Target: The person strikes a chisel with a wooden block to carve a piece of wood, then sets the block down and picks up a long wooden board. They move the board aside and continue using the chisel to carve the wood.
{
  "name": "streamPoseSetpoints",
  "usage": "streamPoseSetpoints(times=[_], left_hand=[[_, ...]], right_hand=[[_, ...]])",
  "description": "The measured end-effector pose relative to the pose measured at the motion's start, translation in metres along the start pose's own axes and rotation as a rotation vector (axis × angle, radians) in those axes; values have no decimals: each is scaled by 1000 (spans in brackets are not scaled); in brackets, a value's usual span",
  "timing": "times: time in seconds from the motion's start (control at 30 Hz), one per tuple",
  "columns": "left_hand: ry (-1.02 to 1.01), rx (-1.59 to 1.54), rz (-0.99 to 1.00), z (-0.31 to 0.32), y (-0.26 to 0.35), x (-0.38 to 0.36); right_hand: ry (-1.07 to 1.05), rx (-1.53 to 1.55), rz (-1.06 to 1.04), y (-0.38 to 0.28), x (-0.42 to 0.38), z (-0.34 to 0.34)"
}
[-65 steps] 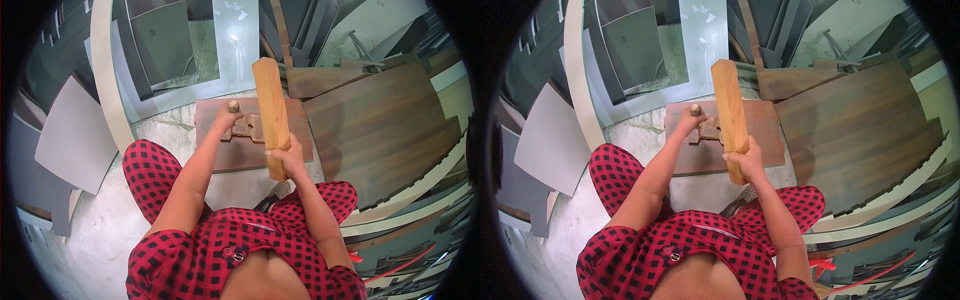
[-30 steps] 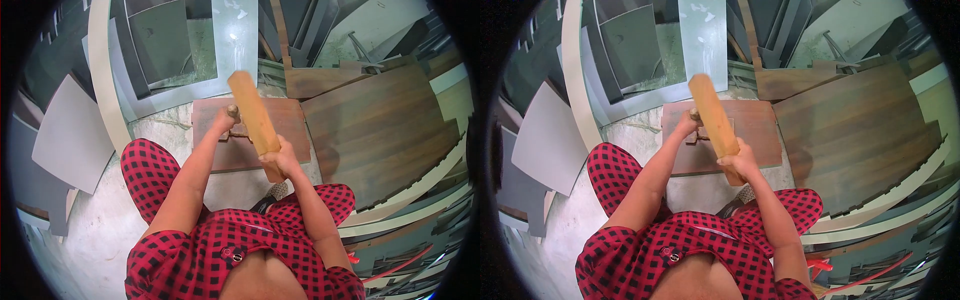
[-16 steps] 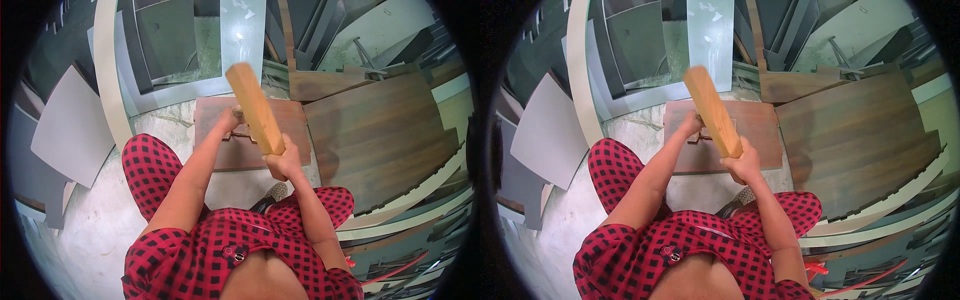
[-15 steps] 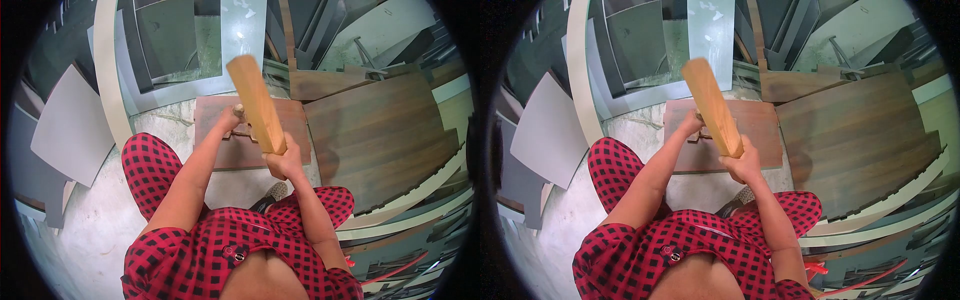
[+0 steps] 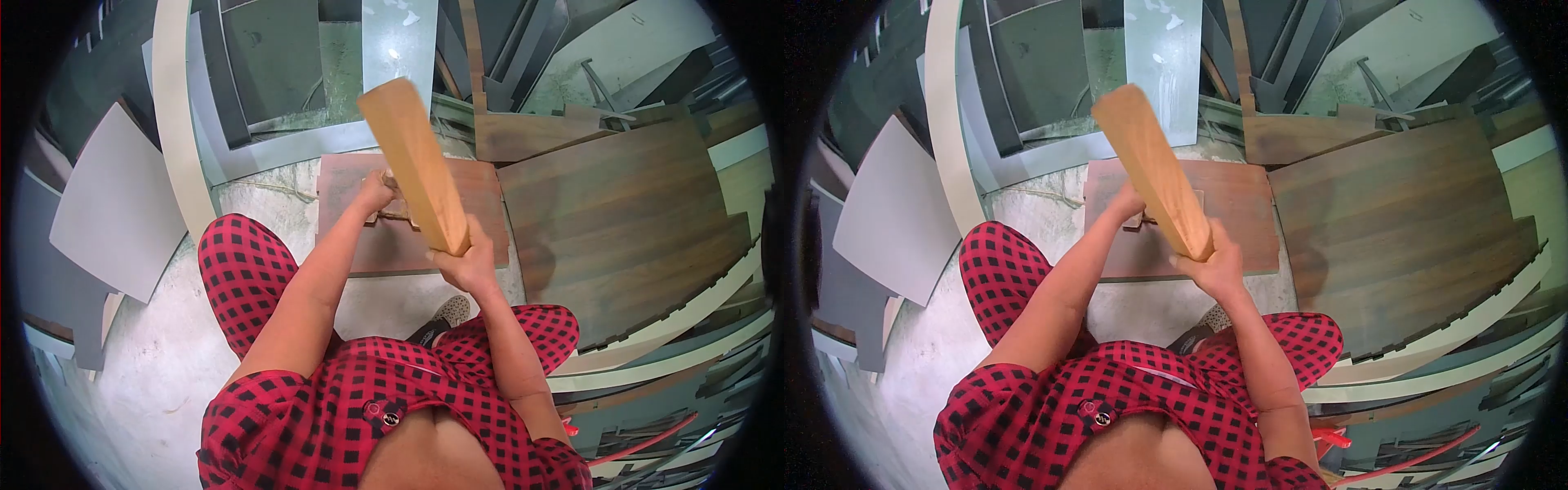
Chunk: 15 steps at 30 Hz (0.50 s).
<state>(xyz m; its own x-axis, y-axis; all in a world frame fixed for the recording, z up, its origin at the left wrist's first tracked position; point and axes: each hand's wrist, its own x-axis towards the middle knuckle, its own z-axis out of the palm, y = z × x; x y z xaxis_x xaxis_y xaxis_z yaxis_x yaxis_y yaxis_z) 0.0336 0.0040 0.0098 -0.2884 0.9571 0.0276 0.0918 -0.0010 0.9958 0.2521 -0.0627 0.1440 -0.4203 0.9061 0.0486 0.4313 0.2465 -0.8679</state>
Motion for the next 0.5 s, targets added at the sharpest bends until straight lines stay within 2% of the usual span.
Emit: streamPoseSetpoints(times=[0.07, 0.1, 0.17, 0.2, 0.3, 0.37, 0.43, 0.5], left_hand=[[-46, 39, -16, -1, -34, 12], [-90, 73, -30, -2, -28, 13], [-90, -12, -46, -1, -19, 7], [-84, -95, -67, -1, -12, 5], [-38, 51, -97, 0, -23, 10], [-50, 1, -42, 1, -36, 14], [-71, -45, 14, 1, -43, 14], [-80, 107, 24, -2, -43, 15]], right_hand=[[73, 104, 2, 2, 2, 2], [78, 105, 1, 4, 3, 2], [-63, -429, 200, 11, 7, 0], [-60, -432, 195, 15, 8, -1], [-115, -317, 181, 21, 8, -2], [-32, 81, 123, 14, 4, -1], [21, 181, 90, -7, 1, 1], [81, 283, 47, -3, 2, 1]])
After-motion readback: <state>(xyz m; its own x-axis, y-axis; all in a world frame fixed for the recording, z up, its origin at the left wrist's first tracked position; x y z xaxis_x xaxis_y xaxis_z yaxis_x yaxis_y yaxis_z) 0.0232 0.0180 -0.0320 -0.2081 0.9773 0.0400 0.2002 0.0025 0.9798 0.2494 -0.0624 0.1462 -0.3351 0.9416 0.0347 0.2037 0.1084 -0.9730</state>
